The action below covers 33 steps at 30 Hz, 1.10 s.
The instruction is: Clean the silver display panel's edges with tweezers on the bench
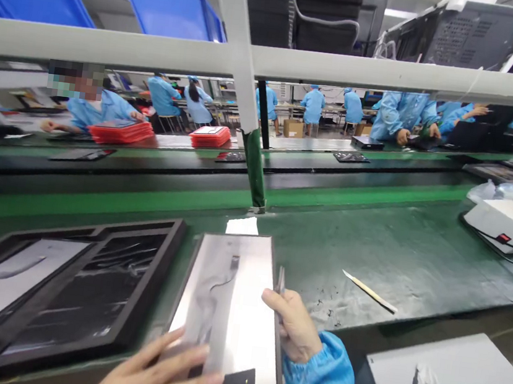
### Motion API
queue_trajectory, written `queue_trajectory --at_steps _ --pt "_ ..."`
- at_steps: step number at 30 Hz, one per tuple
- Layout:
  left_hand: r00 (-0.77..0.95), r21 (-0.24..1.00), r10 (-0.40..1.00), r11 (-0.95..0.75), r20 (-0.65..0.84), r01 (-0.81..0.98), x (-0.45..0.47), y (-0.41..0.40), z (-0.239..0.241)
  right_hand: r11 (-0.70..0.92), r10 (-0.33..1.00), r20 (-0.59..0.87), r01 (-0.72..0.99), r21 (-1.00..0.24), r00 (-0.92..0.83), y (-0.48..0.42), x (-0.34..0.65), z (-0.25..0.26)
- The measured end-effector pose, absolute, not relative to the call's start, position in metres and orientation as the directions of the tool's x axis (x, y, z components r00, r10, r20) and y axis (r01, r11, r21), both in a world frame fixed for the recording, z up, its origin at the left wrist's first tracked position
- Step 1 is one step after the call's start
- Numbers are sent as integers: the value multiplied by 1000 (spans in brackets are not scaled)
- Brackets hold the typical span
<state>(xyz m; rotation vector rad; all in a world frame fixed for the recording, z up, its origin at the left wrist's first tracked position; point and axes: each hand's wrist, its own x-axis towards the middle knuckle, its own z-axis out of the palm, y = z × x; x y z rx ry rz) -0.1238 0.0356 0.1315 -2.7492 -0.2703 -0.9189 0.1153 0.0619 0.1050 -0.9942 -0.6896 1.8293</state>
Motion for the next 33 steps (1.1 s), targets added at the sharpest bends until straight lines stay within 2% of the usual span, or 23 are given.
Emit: queue_trajectory --at_steps 2,3,4,5,6,7,8,9,10,12,20,33 --pt "641 33 296 -921 709 388 -122 42 132 -336 939 -325 -504 -795 -114 57 116 110" --pt "517 175 415 -876 749 449 -117 44 129 -282 945 -327 -532 -798 -9 55 116 111" --pt "356 349 536 -811 766 469 -110 46 124 -224 935 -337 -558 -799 108 53 116 113" --pt "102 584 678 -691 728 426 -101 47 118 -167 908 -354 -580 -797 225 51 117 113" --pt "-106 795 808 -531 579 295 -90 47 111 -118 868 -374 -596 -794 327 49 118 113" --pt "-178 908 891 -406 418 101 -78 46 104 -81 826 -394 -607 -791 403 48 119 113" --pt "-124 972 971 -217 205 -93 -65 44 97 -51 788 -409 -613 -788 461 46 120 112" --pt "17 968 1000 6 -2 -249 -53 42 93 -28 753 -421 -615 -788 505 45 121 111" --pt "153 919 979 178 -131 -352 -42 39 90 -13 725 -429 -612 -791 540 44 122 110" --pt "263 835 942 310 -206 -454 -24 34 88 0 682 -443 -605 -796 582 42 124 108" --pt "263 768 930 362 -257 -528 -16 28 99 39 580 -479 -610 -791 659 41 119 104" --pt "253 748 918 396 -306 -532 -13 35 92 46 584 -361 -474 -880 727 44 121 83"
